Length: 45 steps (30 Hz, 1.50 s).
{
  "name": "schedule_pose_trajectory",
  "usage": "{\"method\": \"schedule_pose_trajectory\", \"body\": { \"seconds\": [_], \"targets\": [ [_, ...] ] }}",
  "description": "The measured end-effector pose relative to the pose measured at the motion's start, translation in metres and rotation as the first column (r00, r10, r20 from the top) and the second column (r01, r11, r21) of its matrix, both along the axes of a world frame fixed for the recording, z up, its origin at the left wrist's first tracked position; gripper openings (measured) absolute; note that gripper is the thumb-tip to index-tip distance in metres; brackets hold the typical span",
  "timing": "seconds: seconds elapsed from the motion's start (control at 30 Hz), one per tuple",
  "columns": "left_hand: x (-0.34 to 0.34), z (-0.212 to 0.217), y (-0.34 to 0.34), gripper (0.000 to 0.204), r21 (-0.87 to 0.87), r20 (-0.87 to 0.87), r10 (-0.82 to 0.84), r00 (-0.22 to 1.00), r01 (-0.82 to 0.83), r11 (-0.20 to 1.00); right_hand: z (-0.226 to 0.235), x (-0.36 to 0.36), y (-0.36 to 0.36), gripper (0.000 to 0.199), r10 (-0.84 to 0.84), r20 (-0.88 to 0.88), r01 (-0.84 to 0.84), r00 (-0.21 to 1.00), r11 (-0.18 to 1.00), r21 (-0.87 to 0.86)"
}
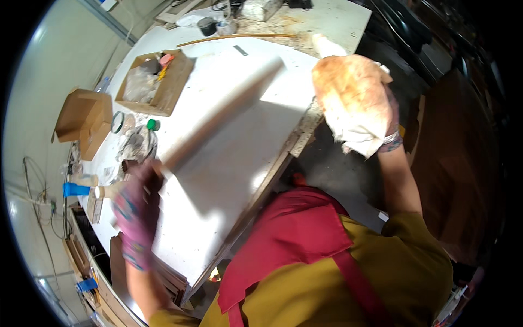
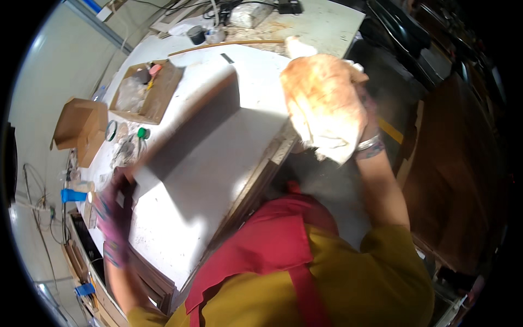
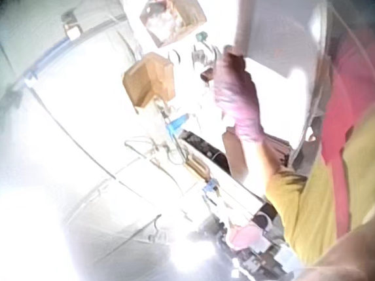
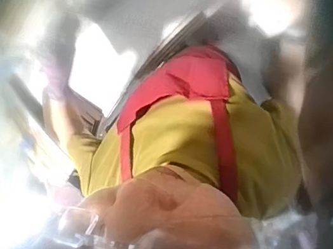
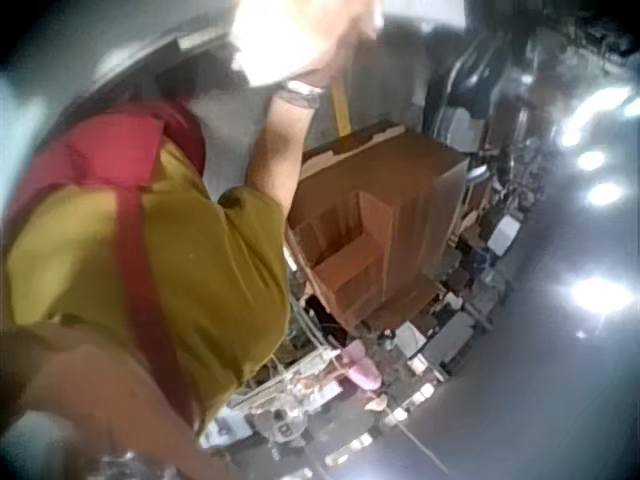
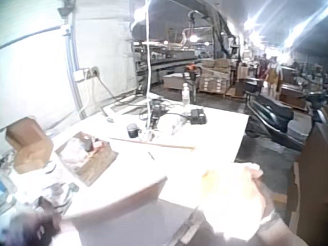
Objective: The person wipes rectangular wood panels with a cloth, applies liquid from a bottle to the cloth, and stacks the finished panels on a table.
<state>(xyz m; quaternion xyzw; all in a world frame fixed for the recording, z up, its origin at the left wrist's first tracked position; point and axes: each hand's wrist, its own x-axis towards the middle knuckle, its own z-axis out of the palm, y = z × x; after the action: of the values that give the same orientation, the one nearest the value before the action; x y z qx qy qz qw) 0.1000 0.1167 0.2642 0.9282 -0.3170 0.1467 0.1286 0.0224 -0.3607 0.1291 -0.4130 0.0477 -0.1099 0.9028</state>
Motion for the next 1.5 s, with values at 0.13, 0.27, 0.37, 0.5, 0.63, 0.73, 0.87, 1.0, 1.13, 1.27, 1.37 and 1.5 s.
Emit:
{"method": "schedule_pose_trajectory", "body": {
  "seconds": [0.13,0.27,0.37,0.5,0.63,0.73,0.87,1.0,1.13,1.27,1.37,1.5],
  "targets": [
    [0.103,0.057,-0.014,0.039,-0.006,-0.151,0.085,0.985,-0.087,0.996,-0.013,0.009,-0.021,0.05,0.01,-0.012,-0.006,1.0,0.971,0.241],
    [0.204,-0.01,0.033,0.044,-0.281,-0.631,0.06,0.773,-0.3,0.912,-0.027,0.016,-0.019,0.041,0.131,0.147,-0.146,0.98,0.985,0.096],
    [0.25,-0.093,0.087,0.045,-0.354,-0.541,0.027,0.841,-0.256,0.9,-0.035,0.042,-0.028,0.043,0.104,0.004,-0.104,0.995,0.993,0.053],
    [0.225,-0.153,0.054,0.056,-0.023,-0.222,0.544,0.809,-0.562,0.827,-0.022,0.075,-0.043,0.041,0.138,-0.043,-0.135,0.99,0.989,0.053],
    [0.199,-0.175,0.007,0.044,-0.02,-0.426,0.491,0.76,-0.55,0.835,0.006,0.118,-0.044,0.042,0.018,-0.166,-0.052,0.986,0.978,-0.204],
    [0.2,-0.209,0.002,0.032,-0.106,-0.23,0.298,0.927,-0.328,0.939,0.013,0.157,-0.029,0.04,0.04,-0.199,-0.108,0.979,0.933,-0.343],
    [0.17,-0.235,0.01,0.03,-0.065,-0.184,0.445,0.877,-0.462,0.884,0.001,0.199,0.093,0.027,0.514,0.448,0.476,0.732,0.086,-0.875],
    [0.166,-0.266,0.04,0.034,-0.021,-0.34,0.511,0.789,-0.55,0.835,-0.055,0.148,0.239,0.019,0.72,0.013,0.134,0.693,-0.11,-0.985],
    [0.173,-0.265,0.038,0.034,-0.052,-0.225,0.399,0.889,-0.42,0.906,-0.106,0.199,0.261,0.018,0.555,0.212,0.214,0.804,0.062,-0.975],
    [0.162,-0.267,0.036,0.034,-0.106,-0.248,0.459,0.853,-0.495,0.862,-0.086,0.318,0.215,0.017,0.233,-0.066,-0.046,0.97,-0.09,-0.995],
    [0.159,-0.274,0.042,0.033,-0.2,-0.232,0.409,0.883,-0.455,0.868,-0.142,0.306,0.259,0.013,0.276,0.211,0.163,0.938,0.187,-0.969],
    [0.165,-0.289,0.041,0.033,-0.469,-0.525,0.198,0.827,-0.476,0.744,-0.107,0.236,0.293,0.015,0.436,0.265,0.342,0.86,-0.106,-0.934]
  ]
}}
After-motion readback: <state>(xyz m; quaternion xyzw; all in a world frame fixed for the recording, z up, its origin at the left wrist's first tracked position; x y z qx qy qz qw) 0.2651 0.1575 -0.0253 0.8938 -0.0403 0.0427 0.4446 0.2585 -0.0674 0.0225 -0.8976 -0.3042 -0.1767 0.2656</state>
